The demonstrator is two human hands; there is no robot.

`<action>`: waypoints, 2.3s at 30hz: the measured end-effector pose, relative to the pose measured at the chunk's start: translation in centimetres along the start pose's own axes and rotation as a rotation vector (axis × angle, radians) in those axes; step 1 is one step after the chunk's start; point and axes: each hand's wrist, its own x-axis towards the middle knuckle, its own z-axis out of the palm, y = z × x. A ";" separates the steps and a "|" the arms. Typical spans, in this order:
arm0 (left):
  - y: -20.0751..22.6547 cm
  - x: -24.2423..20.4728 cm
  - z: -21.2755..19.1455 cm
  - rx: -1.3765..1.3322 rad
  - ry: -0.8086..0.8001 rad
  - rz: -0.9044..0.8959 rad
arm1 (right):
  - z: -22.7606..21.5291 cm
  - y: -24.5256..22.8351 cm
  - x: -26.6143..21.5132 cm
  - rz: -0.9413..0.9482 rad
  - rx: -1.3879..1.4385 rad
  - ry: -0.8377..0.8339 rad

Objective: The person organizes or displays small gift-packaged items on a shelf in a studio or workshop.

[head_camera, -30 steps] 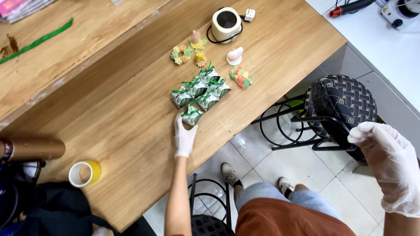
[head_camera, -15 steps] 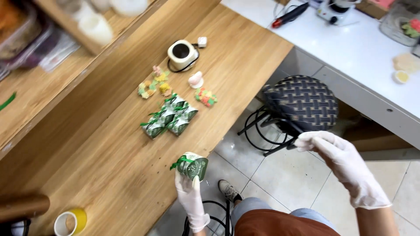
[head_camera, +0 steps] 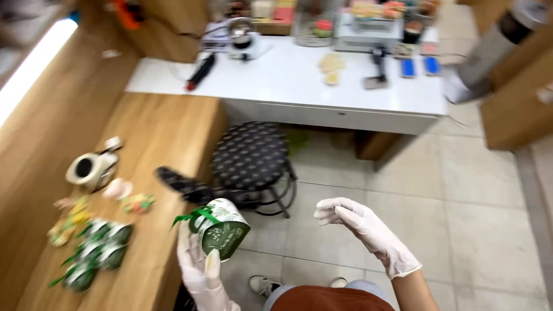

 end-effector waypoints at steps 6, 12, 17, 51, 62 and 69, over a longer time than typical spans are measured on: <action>-2.8 -6.6 17.0 -0.113 -0.302 -0.379 | -12.4 -1.7 -8.2 0.010 0.027 0.179; -5.7 -9.3 29.3 -0.172 -0.644 -0.505 | -22.4 -0.9 -11.0 -0.017 0.085 0.272; -7.3 -9.5 39.9 -0.161 -0.769 -0.588 | -29.6 -2.0 -9.9 -0.010 0.053 0.353; -19.8 6.3 121.8 0.116 -0.874 -0.653 | -102.7 -31.3 24.6 -0.317 0.165 0.289; -31.4 19.8 137.7 -0.100 -0.737 -0.647 | -112.3 -38.4 46.2 -0.403 0.182 0.268; -37.1 38.3 148.9 -0.104 -0.718 -0.493 | -116.8 -51.0 66.2 -0.457 0.160 0.140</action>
